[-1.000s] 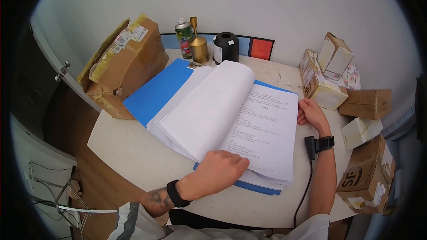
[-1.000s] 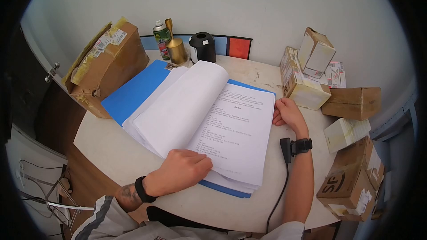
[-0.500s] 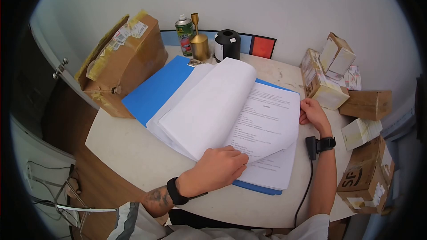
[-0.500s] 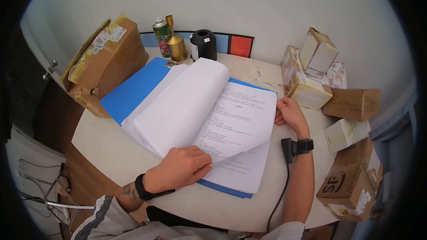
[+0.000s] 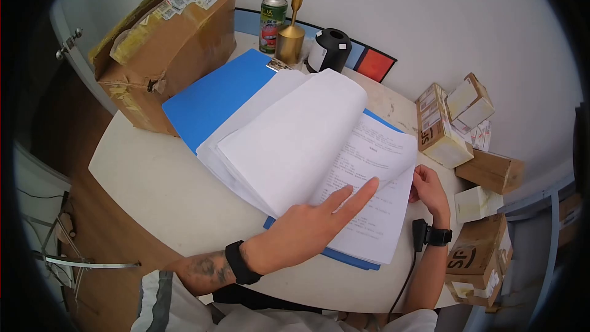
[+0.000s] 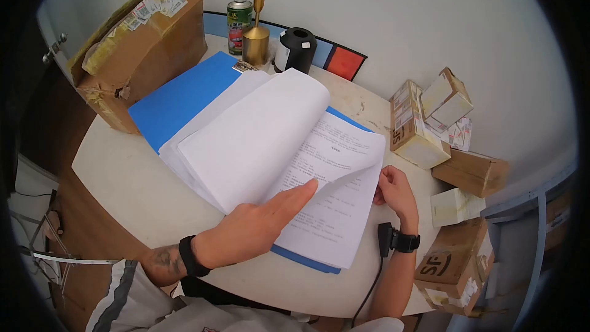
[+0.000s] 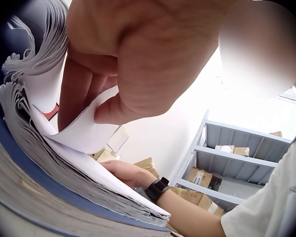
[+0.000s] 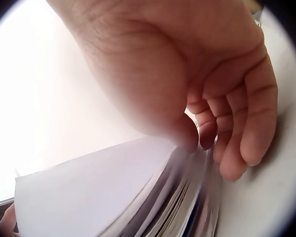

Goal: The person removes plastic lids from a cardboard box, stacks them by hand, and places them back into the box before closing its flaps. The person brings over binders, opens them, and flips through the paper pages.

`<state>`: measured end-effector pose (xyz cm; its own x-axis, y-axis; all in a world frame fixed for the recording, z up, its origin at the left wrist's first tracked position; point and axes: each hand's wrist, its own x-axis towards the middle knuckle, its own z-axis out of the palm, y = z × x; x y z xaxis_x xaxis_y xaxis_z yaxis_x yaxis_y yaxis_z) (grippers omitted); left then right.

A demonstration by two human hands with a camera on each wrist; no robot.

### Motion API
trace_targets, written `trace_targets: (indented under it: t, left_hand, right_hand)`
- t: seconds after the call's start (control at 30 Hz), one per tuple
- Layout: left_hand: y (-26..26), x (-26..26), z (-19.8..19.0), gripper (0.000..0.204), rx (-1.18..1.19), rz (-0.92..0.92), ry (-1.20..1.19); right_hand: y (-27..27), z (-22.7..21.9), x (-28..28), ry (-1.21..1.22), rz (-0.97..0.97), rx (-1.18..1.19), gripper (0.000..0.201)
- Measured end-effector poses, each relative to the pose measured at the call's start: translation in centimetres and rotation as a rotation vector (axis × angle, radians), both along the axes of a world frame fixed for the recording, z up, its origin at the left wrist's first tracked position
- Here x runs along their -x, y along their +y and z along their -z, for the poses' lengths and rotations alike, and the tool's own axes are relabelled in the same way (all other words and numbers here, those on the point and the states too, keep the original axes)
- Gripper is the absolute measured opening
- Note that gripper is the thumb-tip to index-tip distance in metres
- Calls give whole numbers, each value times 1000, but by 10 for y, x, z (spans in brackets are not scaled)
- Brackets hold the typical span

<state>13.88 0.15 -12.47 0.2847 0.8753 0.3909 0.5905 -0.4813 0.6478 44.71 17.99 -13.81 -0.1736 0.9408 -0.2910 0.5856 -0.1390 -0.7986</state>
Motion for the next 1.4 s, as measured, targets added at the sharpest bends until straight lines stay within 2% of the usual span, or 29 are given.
trace_targets:
  t: [0.03,0.1,0.17,0.23,0.27,0.3,0.33,0.37,0.4,0.47,0.5,0.57,0.67,0.77,0.9,0.97,1.0,1.07,1.1,1.17,1.27,1.4]
  left_hand:
    - [-1,3,-2,75,1,4,-11]
    - [-3,7,-8,85,-24,76,191]
    - [-3,7,-8,81,-54,81,168]
    - [-3,7,-2,77,-83,86,155]
    - [-5,7,6,67,-121,130,205]
    - [-6,6,13,57,-158,174,256]
    - [-7,4,18,57,-155,174,252]
    - [-8,1,22,48,-178,169,282]
    - [-8,-1,25,40,-201,165,314]
    - [-8,-3,28,37,-224,165,283]
    - [-8,-5,29,34,-246,164,249]
    - [-8,-7,28,32,-251,158,253]
    - [-8,-8,25,31,-205,149,291]
    - [-6,-8,22,31,-131,149,316]
    - [-4,-10,19,28,-86,151,301]
    - [-4,-10,17,28,-70,147,306]
    - [-3,-11,17,27,-60,141,305]
    - [-4,-12,18,28,-70,137,296]
    - [-4,-12,19,28,-81,129,285]
    - [-3,-12,19,28,-77,128,274]
    - [-2,-11,18,28,-71,122,258]
    - [-2,-12,18,28,-52,121,266]
  right_hand:
    - [-11,-1,2,-11,4,1,26]
    - [-34,-2,7,-61,-33,-84,23]
    - [-55,1,12,-49,-8,-104,17]
    - [-69,6,15,185,-40,-224,21]
    - [-75,3,12,263,14,-115,29]
    - [-80,2,7,257,14,-112,29]
    - [-85,0,3,495,44,22,33]
    - [-89,-2,1,735,74,157,37]
    - [-94,-6,6,737,75,158,37]
    - [-106,-11,17,861,37,271,43]
    - [-110,-8,14,868,41,271,43]
    - [-119,-2,4,744,-104,323,49]
    - [-123,-3,8,650,-55,422,51]
    - [-120,16,-1,759,-79,483,48]
    - [-119,30,-8,719,-51,473,44]
    - [-124,21,3,747,-20,386,56]
    - [-127,16,8,751,-18,389,56]
    - [-131,5,15,680,38,186,78]
    - [-133,0,16,682,38,188,78]
    - [-139,-9,15,716,-23,115,95]
    - [-147,-22,24,718,46,123,97]
    - [-142,-6,14,651,21,206,96]
